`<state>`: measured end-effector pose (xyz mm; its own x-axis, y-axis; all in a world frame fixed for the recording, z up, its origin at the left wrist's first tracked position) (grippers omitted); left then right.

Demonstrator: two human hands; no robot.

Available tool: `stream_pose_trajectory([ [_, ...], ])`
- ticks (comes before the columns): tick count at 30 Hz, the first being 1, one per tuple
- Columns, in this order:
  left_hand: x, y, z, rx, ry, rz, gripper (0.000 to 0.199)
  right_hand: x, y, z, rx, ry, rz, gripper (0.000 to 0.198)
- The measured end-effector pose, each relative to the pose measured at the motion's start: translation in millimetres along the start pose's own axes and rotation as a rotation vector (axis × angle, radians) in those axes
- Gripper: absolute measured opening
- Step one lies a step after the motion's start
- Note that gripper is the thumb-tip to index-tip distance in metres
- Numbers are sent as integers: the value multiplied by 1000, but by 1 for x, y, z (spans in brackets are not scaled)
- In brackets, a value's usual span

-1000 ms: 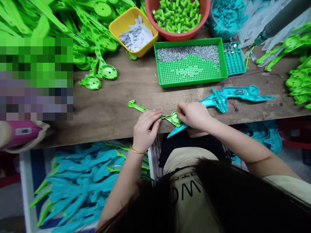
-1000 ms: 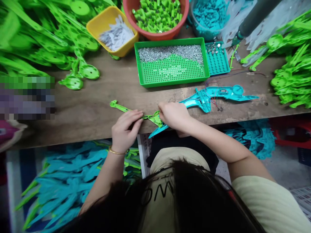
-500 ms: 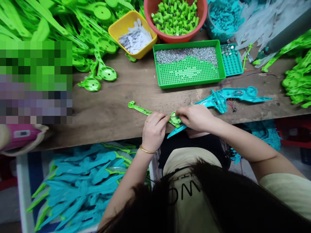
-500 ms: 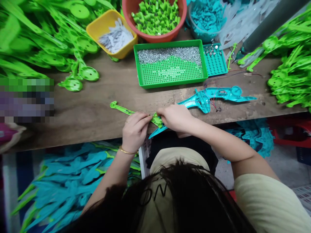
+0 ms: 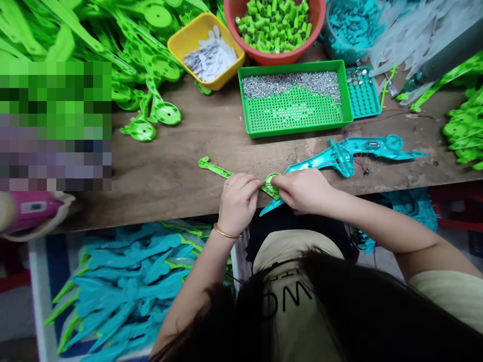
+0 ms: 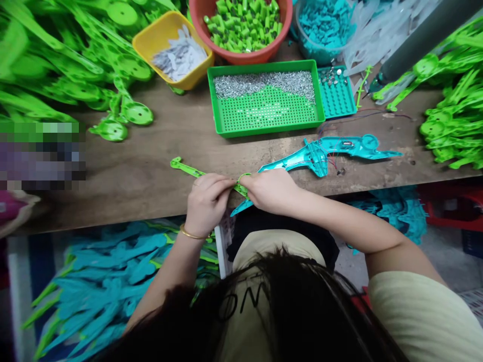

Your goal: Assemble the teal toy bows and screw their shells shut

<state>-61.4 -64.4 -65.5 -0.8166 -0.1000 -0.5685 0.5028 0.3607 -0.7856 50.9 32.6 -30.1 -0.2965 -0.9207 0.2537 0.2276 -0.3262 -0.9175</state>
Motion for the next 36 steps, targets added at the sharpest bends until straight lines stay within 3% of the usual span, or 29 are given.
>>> stream_pose_trajectory([
  [8, -9, 2, 0, -75, -30, -70, 16, 8, 1, -3, -19, 42, -32, 30],
  [14, -6, 4, 3, -89, -23, -20, 15, 4, 0, -2, -52, 185, -7, 33],
  [20, -6, 5, 3, -124, -12, -37, 14, 12, 6, -6, -57, 7, 25, 30],
  [27, -6, 4, 2, -108, -58, -33, 15, 15, 17, -3, -93, -48, 60, 30],
  [36, -3, 2, -1, -85, -105, 87, 15, 25, 3, -1, 77, -94, 183, 38],
])
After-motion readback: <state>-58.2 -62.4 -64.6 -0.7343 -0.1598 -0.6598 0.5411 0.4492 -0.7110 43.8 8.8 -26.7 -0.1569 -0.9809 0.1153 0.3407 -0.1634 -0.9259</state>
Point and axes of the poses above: each hand's wrist, its own z-axis away from the middle knuckle, its own y-axis out of the palm, x = y × z, the point moved 5 cm from there along -z, towards the middle knuckle, and after that the axes turned 5 degrees about -y, right-handed, at the moved point
